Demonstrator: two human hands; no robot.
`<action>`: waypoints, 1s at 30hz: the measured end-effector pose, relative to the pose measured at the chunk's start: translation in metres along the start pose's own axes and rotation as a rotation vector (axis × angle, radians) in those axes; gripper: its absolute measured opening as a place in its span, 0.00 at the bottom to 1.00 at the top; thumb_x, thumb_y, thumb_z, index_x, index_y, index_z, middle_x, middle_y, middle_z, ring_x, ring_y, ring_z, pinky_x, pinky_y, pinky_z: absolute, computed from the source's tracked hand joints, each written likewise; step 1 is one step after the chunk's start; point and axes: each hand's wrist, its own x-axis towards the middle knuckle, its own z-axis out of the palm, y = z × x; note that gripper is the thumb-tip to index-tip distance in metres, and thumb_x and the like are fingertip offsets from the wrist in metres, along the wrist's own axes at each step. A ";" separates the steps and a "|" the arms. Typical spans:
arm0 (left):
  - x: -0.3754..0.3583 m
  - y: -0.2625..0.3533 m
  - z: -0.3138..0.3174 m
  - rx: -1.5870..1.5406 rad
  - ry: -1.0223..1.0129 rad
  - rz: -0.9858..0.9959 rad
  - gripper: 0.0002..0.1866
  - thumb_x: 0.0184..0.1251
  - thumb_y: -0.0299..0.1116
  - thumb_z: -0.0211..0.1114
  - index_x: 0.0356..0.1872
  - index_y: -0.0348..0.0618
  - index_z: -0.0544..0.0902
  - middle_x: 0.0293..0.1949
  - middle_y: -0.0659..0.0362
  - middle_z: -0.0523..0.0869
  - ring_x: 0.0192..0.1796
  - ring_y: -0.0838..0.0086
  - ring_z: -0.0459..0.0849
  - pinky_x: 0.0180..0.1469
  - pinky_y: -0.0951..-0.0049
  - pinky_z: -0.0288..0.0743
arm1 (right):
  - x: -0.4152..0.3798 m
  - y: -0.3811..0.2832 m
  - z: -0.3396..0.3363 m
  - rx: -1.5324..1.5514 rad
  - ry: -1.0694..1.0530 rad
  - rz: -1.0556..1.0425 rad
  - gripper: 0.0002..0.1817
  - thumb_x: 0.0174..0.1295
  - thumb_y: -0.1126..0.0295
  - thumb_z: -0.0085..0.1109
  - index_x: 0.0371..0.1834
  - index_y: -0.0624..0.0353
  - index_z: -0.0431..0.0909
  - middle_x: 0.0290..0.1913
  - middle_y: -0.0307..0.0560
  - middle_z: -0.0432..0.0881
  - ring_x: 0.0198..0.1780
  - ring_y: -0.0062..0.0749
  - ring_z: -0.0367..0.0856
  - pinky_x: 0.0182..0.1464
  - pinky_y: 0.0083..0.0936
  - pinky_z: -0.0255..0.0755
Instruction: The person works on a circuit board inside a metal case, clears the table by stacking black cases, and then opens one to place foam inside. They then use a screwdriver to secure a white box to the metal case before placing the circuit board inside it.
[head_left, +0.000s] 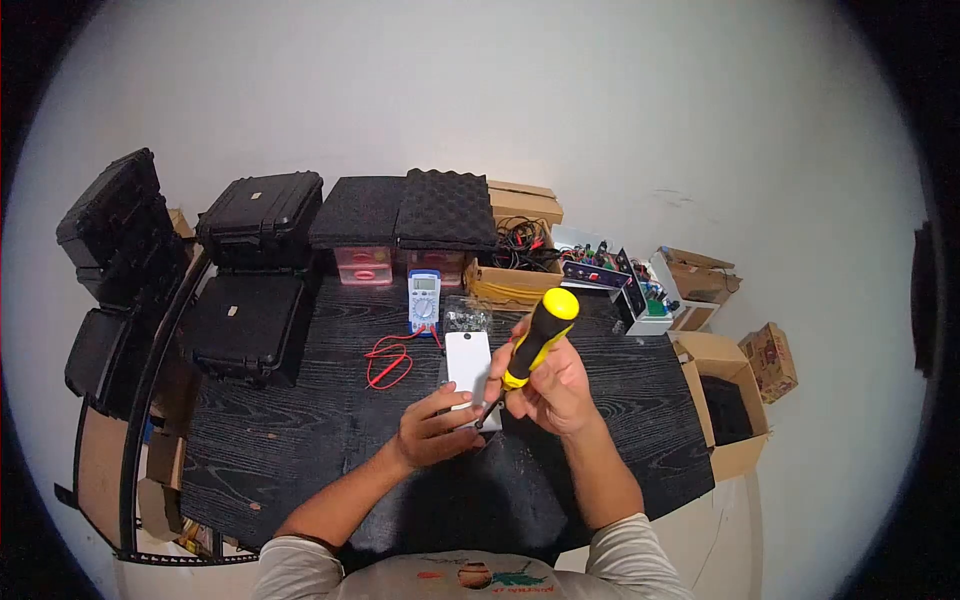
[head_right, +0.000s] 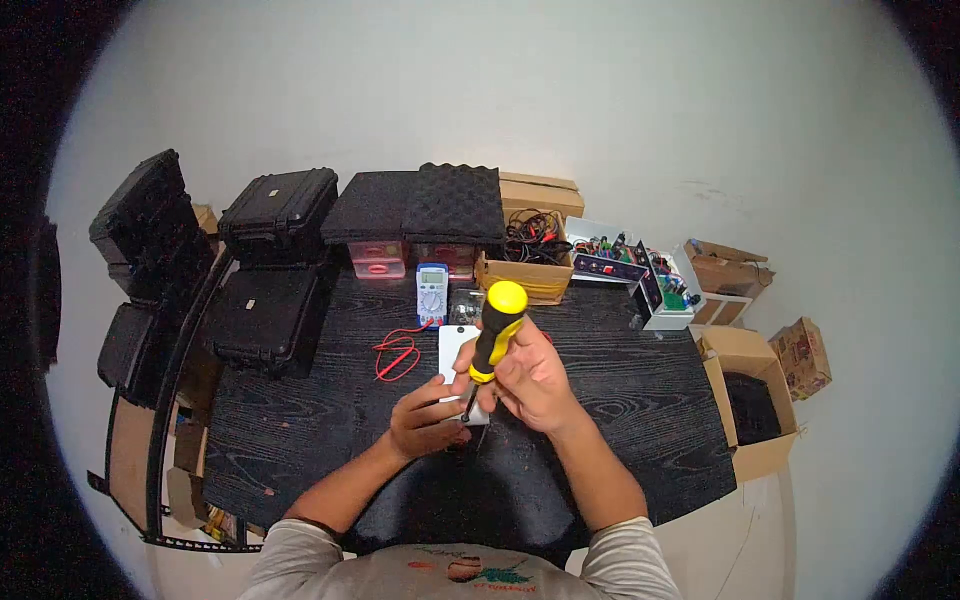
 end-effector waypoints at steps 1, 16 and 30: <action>0.000 0.000 0.001 0.004 0.003 0.005 0.17 0.53 0.39 0.85 0.39 0.51 0.87 0.56 0.62 0.91 0.61 0.58 0.89 0.63 0.50 0.86 | -0.001 0.003 0.002 -0.034 0.010 -0.038 0.29 0.76 0.60 0.65 0.74 0.58 0.65 0.54 0.55 0.84 0.51 0.39 0.90 0.37 0.21 0.84; -0.006 -0.004 0.003 -0.015 -0.005 0.019 0.18 0.53 0.39 0.86 0.41 0.52 0.87 0.58 0.60 0.90 0.62 0.57 0.88 0.66 0.46 0.84 | 0.001 -0.003 0.000 0.189 0.061 0.075 0.25 0.74 0.59 0.68 0.66 0.58 0.70 0.52 0.55 0.82 0.47 0.45 0.88 0.40 0.22 0.80; -0.001 -0.001 0.000 0.000 -0.018 0.004 0.17 0.50 0.39 0.86 0.40 0.55 0.89 0.56 0.63 0.91 0.61 0.60 0.89 0.65 0.47 0.85 | -0.002 -0.007 0.011 0.093 0.163 0.129 0.31 0.67 0.54 0.75 0.64 0.59 0.72 0.50 0.53 0.85 0.44 0.38 0.88 0.27 0.12 0.72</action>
